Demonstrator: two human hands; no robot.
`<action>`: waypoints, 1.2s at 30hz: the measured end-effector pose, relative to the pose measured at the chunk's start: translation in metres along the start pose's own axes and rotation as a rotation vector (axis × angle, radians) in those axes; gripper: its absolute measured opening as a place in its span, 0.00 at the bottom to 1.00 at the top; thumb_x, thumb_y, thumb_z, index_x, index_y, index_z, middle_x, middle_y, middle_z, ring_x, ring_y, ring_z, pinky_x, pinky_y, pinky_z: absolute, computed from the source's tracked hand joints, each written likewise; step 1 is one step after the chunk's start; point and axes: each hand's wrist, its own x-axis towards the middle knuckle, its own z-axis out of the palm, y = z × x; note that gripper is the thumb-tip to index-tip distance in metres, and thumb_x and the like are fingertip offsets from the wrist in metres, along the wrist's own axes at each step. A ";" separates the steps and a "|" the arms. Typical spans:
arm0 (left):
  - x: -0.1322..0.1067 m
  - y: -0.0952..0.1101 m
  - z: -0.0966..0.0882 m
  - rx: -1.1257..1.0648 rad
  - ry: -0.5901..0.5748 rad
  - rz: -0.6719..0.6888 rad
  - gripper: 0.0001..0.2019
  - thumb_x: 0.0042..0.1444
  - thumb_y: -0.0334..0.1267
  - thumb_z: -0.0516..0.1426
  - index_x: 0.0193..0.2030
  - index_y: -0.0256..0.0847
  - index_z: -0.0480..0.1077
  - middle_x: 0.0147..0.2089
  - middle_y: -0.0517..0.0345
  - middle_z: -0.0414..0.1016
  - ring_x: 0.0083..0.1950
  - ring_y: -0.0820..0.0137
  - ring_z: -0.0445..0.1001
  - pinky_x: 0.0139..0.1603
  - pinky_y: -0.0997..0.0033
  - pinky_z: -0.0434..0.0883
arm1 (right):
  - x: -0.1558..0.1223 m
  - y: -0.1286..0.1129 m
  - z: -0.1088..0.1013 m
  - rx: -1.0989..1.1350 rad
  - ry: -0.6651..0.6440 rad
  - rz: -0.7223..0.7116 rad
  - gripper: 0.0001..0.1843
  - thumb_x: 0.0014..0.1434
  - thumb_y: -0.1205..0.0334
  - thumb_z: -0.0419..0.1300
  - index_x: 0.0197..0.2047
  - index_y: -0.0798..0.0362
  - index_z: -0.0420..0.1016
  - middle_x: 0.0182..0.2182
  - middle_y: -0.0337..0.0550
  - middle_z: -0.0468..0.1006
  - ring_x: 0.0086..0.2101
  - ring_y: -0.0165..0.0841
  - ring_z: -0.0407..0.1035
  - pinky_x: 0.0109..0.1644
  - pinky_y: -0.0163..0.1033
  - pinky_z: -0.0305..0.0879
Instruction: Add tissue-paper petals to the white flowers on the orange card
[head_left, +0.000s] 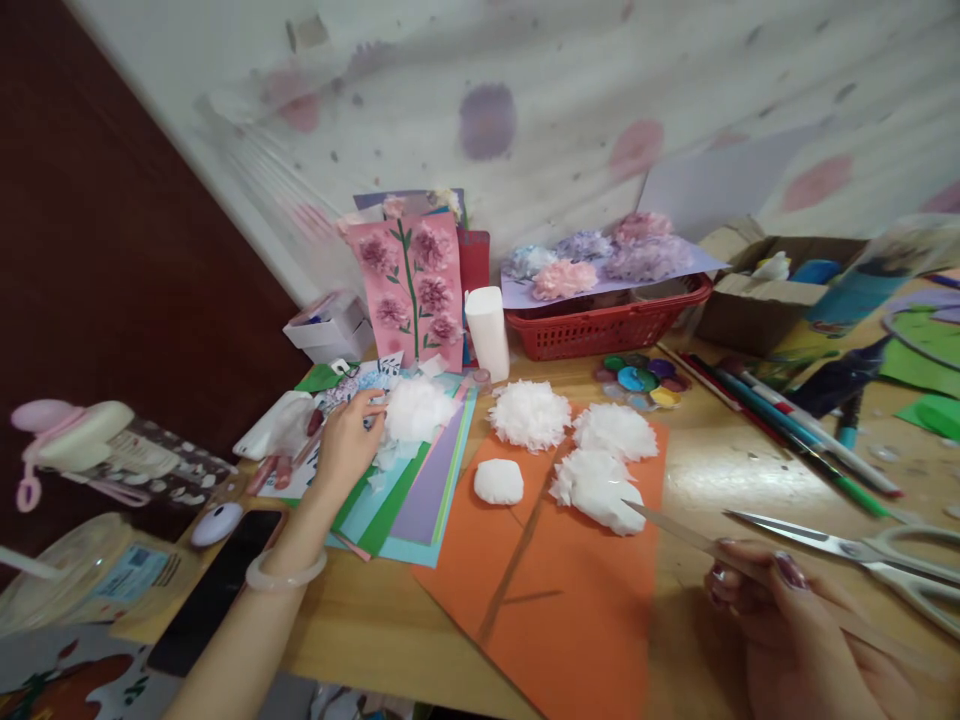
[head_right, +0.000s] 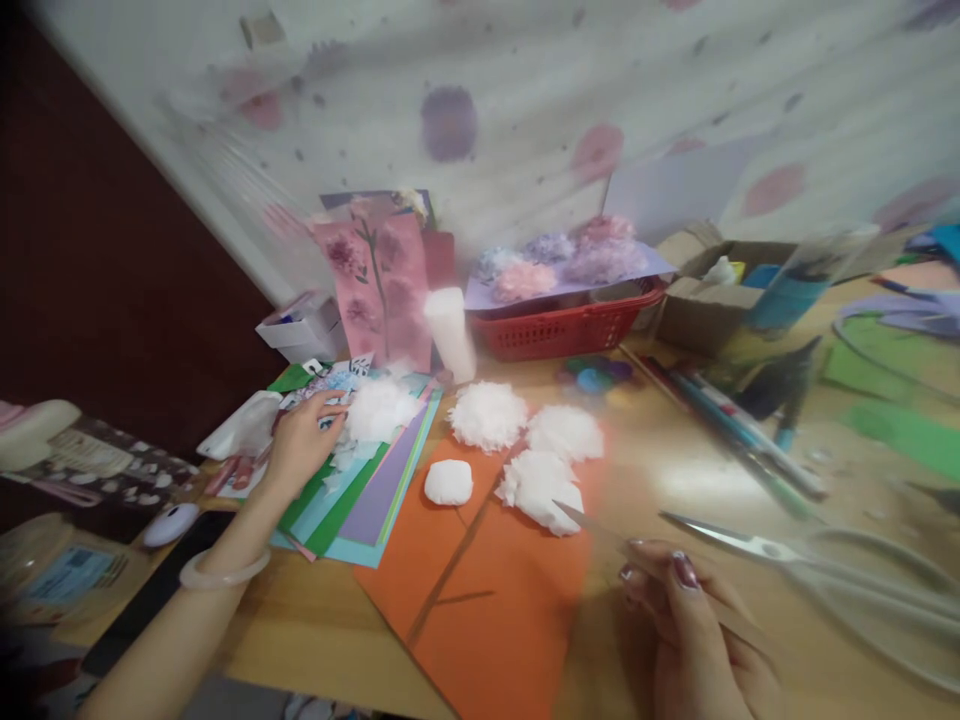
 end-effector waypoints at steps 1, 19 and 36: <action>0.000 -0.001 -0.002 -0.023 0.009 -0.027 0.15 0.57 0.35 0.54 0.51 0.42 0.72 0.44 0.47 0.86 0.54 0.52 0.82 0.62 0.49 0.70 | 0.001 0.001 -0.001 -0.004 -0.014 -0.015 0.20 0.38 0.44 0.76 0.29 0.50 0.82 0.34 0.43 0.79 0.30 0.30 0.70 0.27 0.29 0.72; -0.011 -0.012 -0.007 -0.561 -0.102 -0.273 0.26 0.44 0.51 0.64 0.47 0.39 0.70 0.35 0.49 0.84 0.37 0.55 0.85 0.41 0.58 0.79 | 0.001 -0.002 0.003 -0.089 0.001 -0.015 0.14 0.38 0.43 0.74 0.25 0.42 0.83 0.38 0.50 0.79 0.31 0.37 0.70 0.31 0.46 0.74; -0.018 -0.026 -0.005 -0.278 -0.009 -0.070 0.17 0.57 0.36 0.48 0.50 0.39 0.72 0.50 0.46 0.82 0.44 0.62 0.82 0.50 0.58 0.78 | -0.009 -0.022 0.022 -0.032 0.103 0.119 0.28 0.12 0.47 0.80 0.21 0.50 0.81 0.30 0.39 0.81 0.28 0.27 0.70 0.28 0.24 0.72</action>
